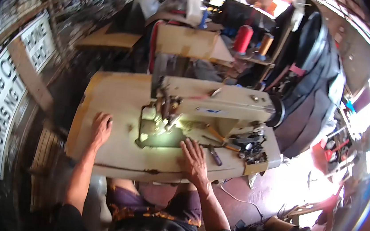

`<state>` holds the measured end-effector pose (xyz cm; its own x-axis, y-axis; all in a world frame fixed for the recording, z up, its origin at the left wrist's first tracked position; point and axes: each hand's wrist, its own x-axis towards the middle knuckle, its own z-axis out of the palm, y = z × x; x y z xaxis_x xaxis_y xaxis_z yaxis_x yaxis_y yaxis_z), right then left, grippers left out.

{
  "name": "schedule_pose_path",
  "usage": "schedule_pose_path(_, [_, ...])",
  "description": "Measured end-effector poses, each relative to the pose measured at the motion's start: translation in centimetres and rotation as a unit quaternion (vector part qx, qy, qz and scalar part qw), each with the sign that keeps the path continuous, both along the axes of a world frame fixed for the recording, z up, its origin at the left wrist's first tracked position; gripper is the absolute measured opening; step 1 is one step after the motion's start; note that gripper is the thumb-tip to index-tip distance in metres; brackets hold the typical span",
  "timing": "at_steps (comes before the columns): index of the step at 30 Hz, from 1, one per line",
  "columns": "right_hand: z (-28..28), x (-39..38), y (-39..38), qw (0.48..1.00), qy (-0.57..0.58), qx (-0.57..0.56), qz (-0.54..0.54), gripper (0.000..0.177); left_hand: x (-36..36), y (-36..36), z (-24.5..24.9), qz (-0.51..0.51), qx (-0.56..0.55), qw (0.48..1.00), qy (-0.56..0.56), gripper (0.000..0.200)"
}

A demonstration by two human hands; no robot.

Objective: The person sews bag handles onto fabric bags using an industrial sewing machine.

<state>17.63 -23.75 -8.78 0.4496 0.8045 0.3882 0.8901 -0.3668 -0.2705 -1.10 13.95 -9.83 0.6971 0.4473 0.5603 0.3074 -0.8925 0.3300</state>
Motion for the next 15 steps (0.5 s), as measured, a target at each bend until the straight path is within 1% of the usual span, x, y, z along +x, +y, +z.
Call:
schedule_pose_path(2, [0.1,-0.2,0.4,1.0,0.001,-0.006,-0.01,0.067,0.4,-0.2,0.3,0.022,0.002,1.0,0.013,0.026])
schedule_pose_path(4, [0.1,-0.6,0.6,0.997,0.036,0.045,-0.046,0.067,0.2,-0.6,0.6,0.033,0.002,0.999,0.03,0.028])
schedule_pose_path(5, [0.3,-1.2,0.7,0.993,0.035,0.086,-0.075,0.065,0.3,-0.6,0.8,0.036,-0.003,0.999,0.032,0.03])
schedule_pose_path(8, [-0.1,-1.5,0.5,0.985,0.027,0.122,-0.115,0.058,0.3,-0.5,0.9,0.041,-0.016,0.999,0.029,0.035])
schedule_pose_path(9, [-0.2,-1.5,0.6,0.981,0.017,0.147,-0.123,0.048,0.2,-0.4,0.7,0.039,-0.017,0.999,0.02,0.036])
schedule_pose_path(12, [-1.1,-1.0,0.2,0.987,0.031,0.114,-0.106,0.043,0.3,-0.4,0.4,0.038,-0.028,0.999,0.02,0.038])
schedule_pose_path(13, [-1.0,-1.0,0.3,0.987,0.015,0.125,-0.099,0.039,0.1,-0.5,0.5,0.039,-0.032,0.998,0.025,0.039])
schedule_pose_path(15, [-0.3,-1.1,0.1,0.991,0.025,0.11,-0.072,0.038,-0.3,-0.9,0.7,0.034,-0.047,0.998,0.022,0.039])
